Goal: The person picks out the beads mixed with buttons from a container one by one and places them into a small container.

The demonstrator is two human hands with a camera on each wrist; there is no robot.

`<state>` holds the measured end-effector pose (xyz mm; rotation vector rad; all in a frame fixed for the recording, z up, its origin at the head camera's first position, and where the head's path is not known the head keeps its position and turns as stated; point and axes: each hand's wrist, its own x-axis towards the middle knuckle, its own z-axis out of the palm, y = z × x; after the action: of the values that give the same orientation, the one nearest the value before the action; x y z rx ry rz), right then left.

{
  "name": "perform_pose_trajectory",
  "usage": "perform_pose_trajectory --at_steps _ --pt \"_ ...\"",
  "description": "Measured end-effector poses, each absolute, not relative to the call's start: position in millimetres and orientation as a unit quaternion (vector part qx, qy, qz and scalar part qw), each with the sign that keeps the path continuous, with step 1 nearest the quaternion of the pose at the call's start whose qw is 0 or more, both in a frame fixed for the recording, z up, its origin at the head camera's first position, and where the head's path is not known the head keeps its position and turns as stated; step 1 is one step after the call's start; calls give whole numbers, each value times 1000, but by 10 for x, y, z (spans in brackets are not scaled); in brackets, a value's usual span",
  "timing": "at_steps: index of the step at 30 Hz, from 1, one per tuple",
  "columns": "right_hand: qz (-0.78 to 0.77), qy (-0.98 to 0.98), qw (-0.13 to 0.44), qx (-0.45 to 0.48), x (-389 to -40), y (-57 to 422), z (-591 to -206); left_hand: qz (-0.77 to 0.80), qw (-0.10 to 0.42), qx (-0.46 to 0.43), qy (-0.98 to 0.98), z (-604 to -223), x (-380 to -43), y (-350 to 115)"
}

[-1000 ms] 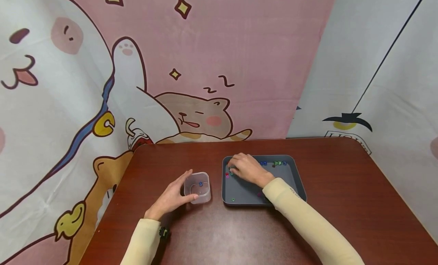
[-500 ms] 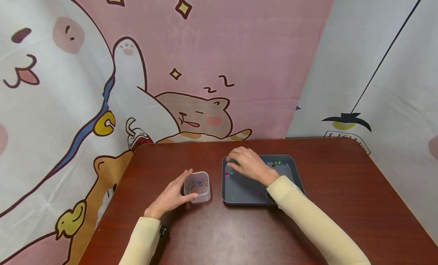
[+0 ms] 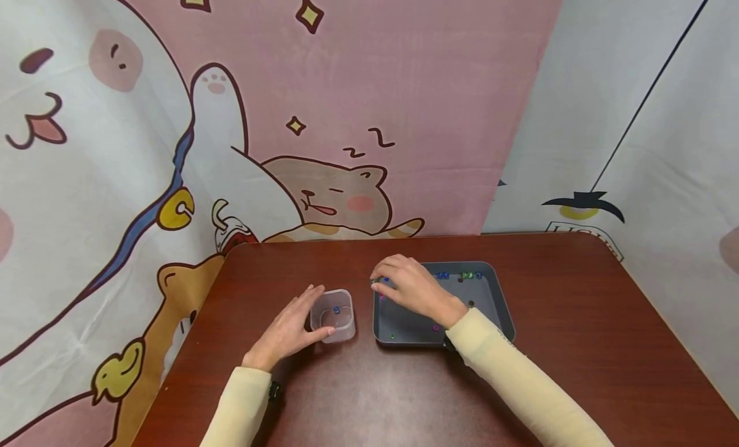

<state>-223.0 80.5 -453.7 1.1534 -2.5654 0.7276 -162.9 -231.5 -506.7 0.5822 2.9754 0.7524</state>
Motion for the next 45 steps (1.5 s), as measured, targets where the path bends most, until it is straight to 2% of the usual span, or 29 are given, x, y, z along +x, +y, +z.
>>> perform_pose_trajectory --at_steps 15,23,45 --pt "302 -860 128 392 -2017 576 -4668 252 9 183 950 -5057 -1605 -2288" --pt "314 -858 109 392 -1954 456 -4748 257 17 178 950 -5036 -1604 -2289" --pt "313 -859 88 395 -1950 341 -4996 275 21 187 943 -5047 -1613 -2294"
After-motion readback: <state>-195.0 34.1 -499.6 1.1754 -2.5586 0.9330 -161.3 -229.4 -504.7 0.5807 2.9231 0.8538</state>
